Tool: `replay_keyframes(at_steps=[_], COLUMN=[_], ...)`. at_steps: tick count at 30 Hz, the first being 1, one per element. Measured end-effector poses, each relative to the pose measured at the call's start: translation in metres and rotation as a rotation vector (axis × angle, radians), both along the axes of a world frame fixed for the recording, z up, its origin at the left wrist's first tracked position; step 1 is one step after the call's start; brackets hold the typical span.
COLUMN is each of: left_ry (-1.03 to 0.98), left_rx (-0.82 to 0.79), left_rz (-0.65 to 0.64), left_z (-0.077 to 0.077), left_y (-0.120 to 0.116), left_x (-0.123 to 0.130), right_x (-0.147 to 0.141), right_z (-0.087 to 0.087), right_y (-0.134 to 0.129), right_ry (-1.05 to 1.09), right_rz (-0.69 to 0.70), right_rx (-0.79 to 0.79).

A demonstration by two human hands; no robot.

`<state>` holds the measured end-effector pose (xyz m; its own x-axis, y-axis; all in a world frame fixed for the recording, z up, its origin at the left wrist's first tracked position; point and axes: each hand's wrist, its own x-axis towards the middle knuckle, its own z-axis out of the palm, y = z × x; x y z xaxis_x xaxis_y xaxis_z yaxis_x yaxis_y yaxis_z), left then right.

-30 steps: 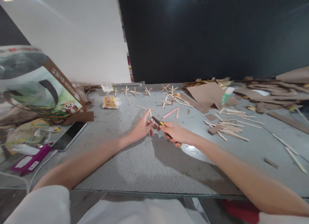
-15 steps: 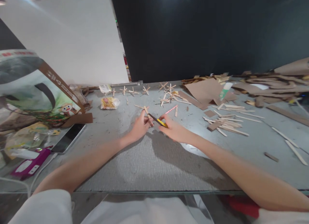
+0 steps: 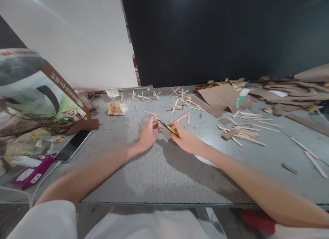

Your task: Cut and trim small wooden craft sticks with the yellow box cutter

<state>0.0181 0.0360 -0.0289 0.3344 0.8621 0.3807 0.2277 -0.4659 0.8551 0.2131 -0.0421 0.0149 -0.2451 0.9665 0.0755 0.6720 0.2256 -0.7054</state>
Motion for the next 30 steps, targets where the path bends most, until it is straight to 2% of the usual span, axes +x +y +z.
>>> replay_keyframes(at_steps=[6,8,15,24,30], left_ry=[-0.008,-0.025,-0.115,-0.201,-0.168], left_rx=[0.035,0.060,0.062,-0.064,-0.050], left_rz=[0.048,0.054,0.002,-0.078,-0.060], left_z=[0.001,0.000,-0.006,-0.010,-0.010], left_y=[0.000,0.000,0.005,0.014,0.013], left_x=[-0.002,-0.003,-0.002,-0.003,-0.003], right_x=[0.001,0.001,-0.002,-0.002,-0.004], right_z=[-0.010,-0.013,-0.019,-0.023,-0.025], right_y=[-0.001,-0.001,-0.002,-0.001,-0.002], right_ry=[-0.301,-0.385,-0.607,-0.603,-0.493], right_rz=[-0.060,-0.058,-0.040,-0.014,0.017], right_rx=[0.353,0.406,0.421,0.403,0.404])
